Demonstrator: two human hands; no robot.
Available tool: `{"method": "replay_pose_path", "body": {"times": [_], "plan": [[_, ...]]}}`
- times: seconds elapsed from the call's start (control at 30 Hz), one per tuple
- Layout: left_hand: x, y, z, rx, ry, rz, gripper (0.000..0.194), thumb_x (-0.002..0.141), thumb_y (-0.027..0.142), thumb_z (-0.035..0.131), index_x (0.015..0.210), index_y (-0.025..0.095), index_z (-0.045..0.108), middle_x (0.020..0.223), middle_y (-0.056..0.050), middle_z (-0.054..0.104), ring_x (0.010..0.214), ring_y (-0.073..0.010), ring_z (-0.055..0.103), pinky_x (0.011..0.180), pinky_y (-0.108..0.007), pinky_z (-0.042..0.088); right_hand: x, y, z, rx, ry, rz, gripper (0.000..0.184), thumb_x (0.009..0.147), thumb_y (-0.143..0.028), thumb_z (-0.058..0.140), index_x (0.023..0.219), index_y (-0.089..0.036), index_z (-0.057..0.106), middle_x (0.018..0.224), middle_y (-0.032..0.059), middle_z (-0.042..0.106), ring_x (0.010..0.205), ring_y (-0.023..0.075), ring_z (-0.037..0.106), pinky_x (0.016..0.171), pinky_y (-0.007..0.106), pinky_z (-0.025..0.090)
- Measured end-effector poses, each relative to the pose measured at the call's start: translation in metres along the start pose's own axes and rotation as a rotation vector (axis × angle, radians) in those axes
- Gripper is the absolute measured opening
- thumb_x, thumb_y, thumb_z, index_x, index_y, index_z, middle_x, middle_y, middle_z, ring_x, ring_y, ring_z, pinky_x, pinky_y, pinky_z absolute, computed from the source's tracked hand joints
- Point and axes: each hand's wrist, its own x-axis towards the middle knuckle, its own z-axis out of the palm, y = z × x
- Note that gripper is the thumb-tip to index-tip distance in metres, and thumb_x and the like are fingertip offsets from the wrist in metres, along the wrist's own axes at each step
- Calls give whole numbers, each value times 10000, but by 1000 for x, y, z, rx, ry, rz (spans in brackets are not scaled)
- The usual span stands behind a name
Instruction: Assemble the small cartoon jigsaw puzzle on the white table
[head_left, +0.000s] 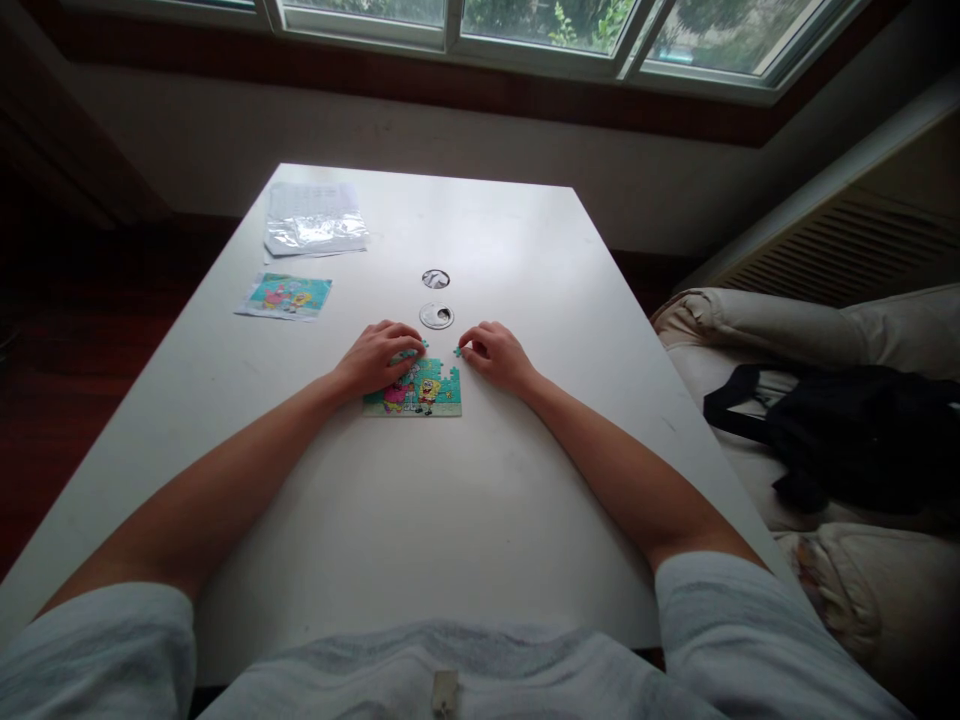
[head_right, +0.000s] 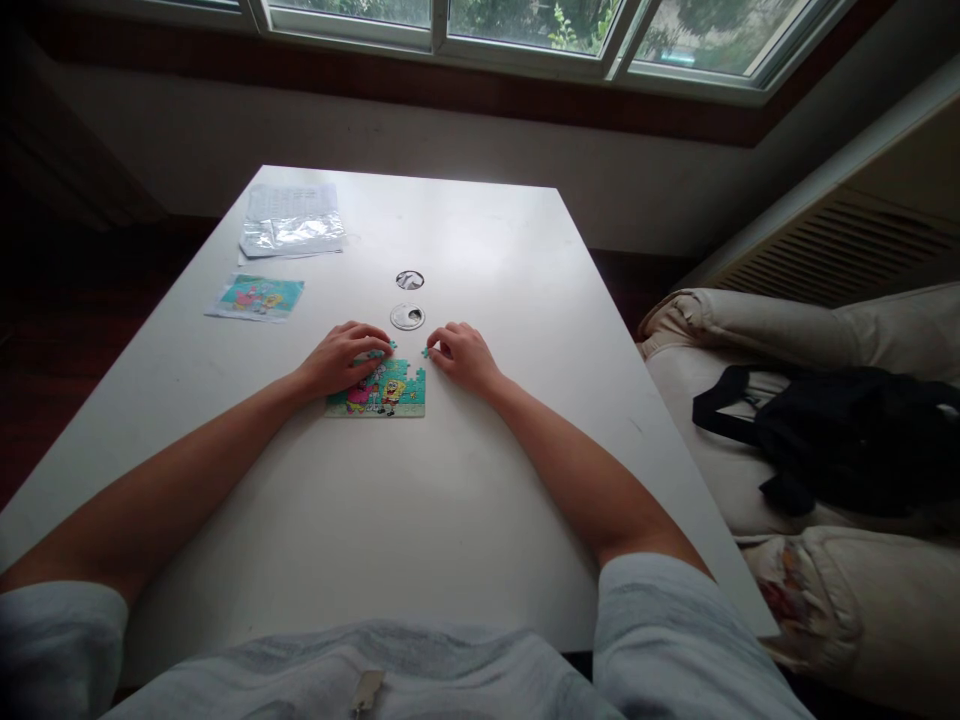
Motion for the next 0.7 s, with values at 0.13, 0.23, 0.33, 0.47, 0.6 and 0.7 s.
{"method": "replay_pose_path", "body": {"times": [0.13,0.23,0.33,0.47,0.6,0.7], "plan": [[0,0,0,-3,5,3,258,950,299,548,1137,295,725,1297,-24,671,1212,-272,553,1077,-465,398,0,1,0,1,4,0,93,908,-216,620,947,-232,703,805,35,590,822,220,505,795,359,383],[0,1,0,-2,0,-1,264,951,297,544,1145,292,723,1300,-27,669,1217,-274,551,1074,-465,399,0,1,1,1,4,-5,94,908,-218,619,948,-231,703,800,34,585,819,221,501,791,357,380],[0,1,0,-2,-3,-5,265,949,293,543,1144,291,722,1300,-29,669,1220,-275,551,1076,-466,395,0,2,1,5,5,-9,93,907,-217,617,946,-227,701,799,35,585,823,221,499,792,356,377],[0,0,0,-2,3,3,263,945,287,549,1142,292,723,1296,-26,670,1222,-275,550,1074,-464,398,0,2,2,8,2,-2,95,909,-221,614,949,-228,700,802,38,586,827,225,496,801,363,373],[0,0,0,0,3,3,266,943,283,553,1146,289,725,1299,-28,670,1214,-273,552,1075,-463,400,0,1,2,12,2,0,94,911,-224,614,946,-230,701,806,39,586,823,223,495,794,363,372],[0,0,0,-2,0,0,262,940,280,556,1138,288,728,1299,-29,670,1211,-272,554,1077,-464,399,0,0,1,10,1,2,93,913,-221,615,943,-230,702,806,38,587,827,223,500,791,360,375]]}}
